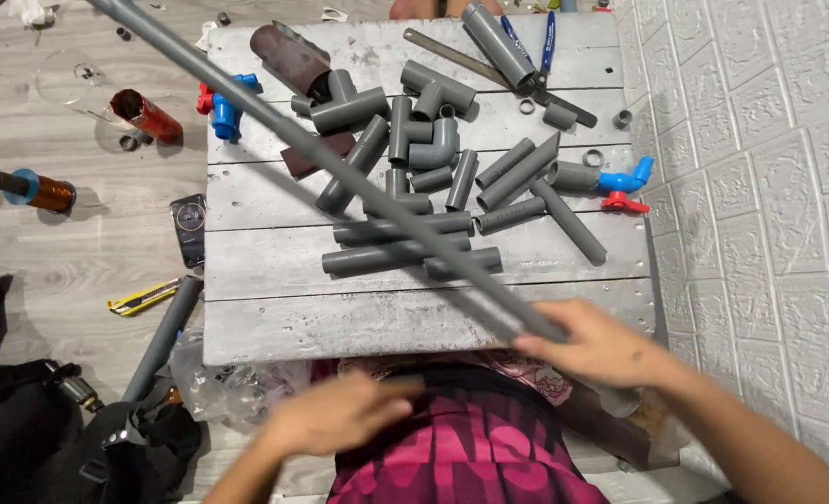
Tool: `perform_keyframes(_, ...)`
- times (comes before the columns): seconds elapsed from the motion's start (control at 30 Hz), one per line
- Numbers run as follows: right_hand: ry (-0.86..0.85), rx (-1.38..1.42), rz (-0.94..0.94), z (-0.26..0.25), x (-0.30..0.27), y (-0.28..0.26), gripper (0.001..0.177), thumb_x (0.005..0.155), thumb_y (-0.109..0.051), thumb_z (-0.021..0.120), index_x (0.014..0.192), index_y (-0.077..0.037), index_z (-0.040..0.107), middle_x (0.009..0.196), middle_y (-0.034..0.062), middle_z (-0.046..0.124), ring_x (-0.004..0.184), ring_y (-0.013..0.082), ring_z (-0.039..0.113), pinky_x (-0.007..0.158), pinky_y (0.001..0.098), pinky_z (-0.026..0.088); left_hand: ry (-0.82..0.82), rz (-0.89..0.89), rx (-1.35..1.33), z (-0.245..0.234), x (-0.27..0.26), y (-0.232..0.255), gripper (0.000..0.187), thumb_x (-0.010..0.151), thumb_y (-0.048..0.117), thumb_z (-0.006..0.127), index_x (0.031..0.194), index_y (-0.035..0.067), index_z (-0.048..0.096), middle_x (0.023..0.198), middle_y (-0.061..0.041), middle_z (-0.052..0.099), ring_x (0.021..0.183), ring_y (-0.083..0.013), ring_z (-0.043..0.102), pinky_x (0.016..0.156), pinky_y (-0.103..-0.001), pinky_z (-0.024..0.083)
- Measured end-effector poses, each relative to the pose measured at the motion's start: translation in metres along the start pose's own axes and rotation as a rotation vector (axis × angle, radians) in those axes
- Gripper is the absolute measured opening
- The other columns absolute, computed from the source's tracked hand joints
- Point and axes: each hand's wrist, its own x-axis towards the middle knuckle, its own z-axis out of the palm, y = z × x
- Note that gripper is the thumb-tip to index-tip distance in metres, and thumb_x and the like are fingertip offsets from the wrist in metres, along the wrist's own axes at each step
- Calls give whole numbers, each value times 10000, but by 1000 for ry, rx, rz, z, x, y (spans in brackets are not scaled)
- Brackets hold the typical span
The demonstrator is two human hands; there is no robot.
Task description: Assembling a structure using various PVC pipe segments and connectors on a low wooden surface.
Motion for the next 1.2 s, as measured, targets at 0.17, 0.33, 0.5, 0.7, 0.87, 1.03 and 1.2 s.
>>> perform_keyframes(0.17, -4, 176, -293, 45, 31, -49, 148, 910, -249, 657, 874, -110, 624, 710, -12, 662, 591, 123, 572, 570, 291, 473, 890, 16, -548, -74, -22, -21, 491, 888, 333, 496, 1266, 24, 450, 1130, -196, 720, 873, -277, 713, 770, -372, 573)
perform_keyframes(0.33, 140, 260, -507, 73, 61, -99, 97, 891, -164, 630, 919, -74, 604, 732, 18, 667, 580, 153, 560, 560, 303, 467, 1222, 573, -562, -134, -18, -27, 752, 1064, 134, 495, 1646, 103, 19, 1470, -368, 556, 1110, -361, 684, 930, -441, 645)
perform_keyframes(0.5, -130, 113, -610, 50, 62, -139, 371, 928, -317, 583, 1176, -75, 449, 938, 75, 630, 755, 222, 626, 655, 370, 506, 1305, 639, -305, -166, -40, 25, 430, 1143, -118, 495, 1531, -21, 337, 1120, -140, 550, 810, -208, 602, 740, -305, 621)
perform_keyframes(0.7, 703, -485, -646, -15, 76, -46, 335, 862, -350, 705, 1109, -125, 728, 1080, 93, 718, 1127, 305, 611, 979, 501, 331, 1202, 604, 105, -180, -86, 30, 222, 1259, -224, 305, 1450, -138, 231, 1344, -352, 399, 890, -354, 547, 882, -437, 582)
perform_keyframes(0.87, 989, -716, -248, -41, 47, 27, 320, 900, -220, 742, 1201, -113, 719, 1080, 118, 586, 994, 305, 542, 895, 450, 422, 1402, 380, 422, -173, -80, 15, 353, 1229, -285, 527, 1531, -128, 436, 1094, -228, 564, 795, -258, 476, 727, -366, 417)
perform_keyframes(1.03, 951, -699, -188, -38, 42, 54, 335, 853, -188, 751, 1141, -31, 684, 1108, 161, 618, 971, 357, 615, 846, 452, 503, 1692, 70, 1053, -187, -28, -26, 225, 1174, 97, 928, 1334, 48, 776, 960, -37, 781, 813, -164, 639, 885, -321, 410)
perform_keyframes(1.2, 1059, -670, -188, -40, 52, 57, 313, 875, -131, 772, 1173, -71, 695, 1101, 125, 591, 937, 312, 627, 817, 416, 547, 1699, -59, 1050, -193, 11, -66, 95, 1090, 113, 860, 1091, 199, 820, 913, -25, 702, 890, -238, 555, 1040, -489, 192)
